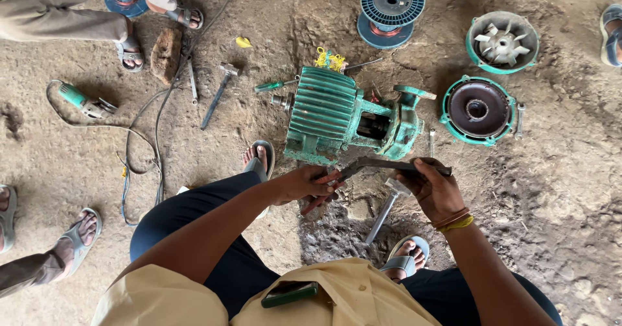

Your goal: The person uses pliers and a chisel to adjust parts on an electric motor before using an angle grinder to cut or grind a metal component while sitting on the ground.

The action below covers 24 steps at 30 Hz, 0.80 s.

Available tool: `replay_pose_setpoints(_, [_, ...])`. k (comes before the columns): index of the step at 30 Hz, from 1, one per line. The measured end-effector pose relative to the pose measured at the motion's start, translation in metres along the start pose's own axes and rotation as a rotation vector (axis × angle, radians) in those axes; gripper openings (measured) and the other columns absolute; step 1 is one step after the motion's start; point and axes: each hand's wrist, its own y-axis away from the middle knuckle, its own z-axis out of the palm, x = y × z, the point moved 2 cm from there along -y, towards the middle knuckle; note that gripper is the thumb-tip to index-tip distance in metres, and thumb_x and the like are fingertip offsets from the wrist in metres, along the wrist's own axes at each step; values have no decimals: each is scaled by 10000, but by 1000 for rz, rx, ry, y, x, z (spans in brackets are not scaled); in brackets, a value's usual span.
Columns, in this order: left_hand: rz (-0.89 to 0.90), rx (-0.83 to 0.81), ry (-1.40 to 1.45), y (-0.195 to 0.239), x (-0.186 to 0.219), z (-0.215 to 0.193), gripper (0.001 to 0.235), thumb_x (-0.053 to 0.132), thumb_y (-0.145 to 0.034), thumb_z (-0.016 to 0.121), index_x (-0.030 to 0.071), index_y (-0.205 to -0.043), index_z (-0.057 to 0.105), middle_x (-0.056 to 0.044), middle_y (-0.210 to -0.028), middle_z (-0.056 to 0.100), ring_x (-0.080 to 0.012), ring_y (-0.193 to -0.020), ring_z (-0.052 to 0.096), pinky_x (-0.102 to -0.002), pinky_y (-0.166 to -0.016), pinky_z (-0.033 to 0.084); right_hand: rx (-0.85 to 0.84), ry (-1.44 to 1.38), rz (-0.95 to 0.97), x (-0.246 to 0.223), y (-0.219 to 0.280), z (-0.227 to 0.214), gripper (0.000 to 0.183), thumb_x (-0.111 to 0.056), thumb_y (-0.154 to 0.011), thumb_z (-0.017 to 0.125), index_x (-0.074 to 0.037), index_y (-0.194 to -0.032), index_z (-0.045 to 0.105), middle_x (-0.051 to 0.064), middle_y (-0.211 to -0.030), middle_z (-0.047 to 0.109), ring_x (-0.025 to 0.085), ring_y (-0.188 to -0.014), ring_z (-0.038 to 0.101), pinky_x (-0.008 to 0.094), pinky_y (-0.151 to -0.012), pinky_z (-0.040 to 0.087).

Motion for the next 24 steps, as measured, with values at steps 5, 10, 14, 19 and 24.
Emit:
replay_pose_setpoints(5, [-66,13,-54,-2,1,-3,520,339,-863,777,77,-1277,602,-124,-1138,709,-237,-945,671,-413,-802,538,207,51,71,-11,0,0,197,-149,-968,691,24,-1021,613,188,-1046,722,292,-964,726,377,-924,606])
replay_pose_setpoints(10, [-13,75,-257,-2,-3,-5,551,395,-874,795,101,-1297,600,-103,-1157,687,-199,-1020,645,-402,-914,499,225,-51,-30,-28,-1,-9,187,-115,-931,712,-3,-1021,593,166,-1060,696,311,-1040,710,407,-998,599])
replay_pose_setpoints(14, [11,112,-496,-4,-8,-6,482,397,-878,805,52,-1189,676,-146,-1072,707,-266,-980,679,-426,-890,524,135,-56,-66,-22,-1,-10,211,-110,-927,736,-10,-1022,576,192,-1089,693,334,-1075,695,442,-1030,574])
replay_pose_setpoints(19, [100,143,-579,-4,-9,-5,536,369,-824,833,102,-1255,660,-114,-1098,708,-270,-1046,694,-420,-929,514,27,-4,10,-8,-1,-9,152,-76,-931,693,3,-1039,621,216,-1126,718,343,-1063,713,452,-1023,562])
replay_pose_setpoints(24, [181,175,-606,1,1,-3,559,342,-812,848,99,-1277,656,-119,-1145,704,-278,-1091,698,-415,-945,526,-2,-24,33,-2,-2,-9,102,-38,-954,660,7,-1046,656,210,-1119,718,347,-1056,716,472,-1006,574])
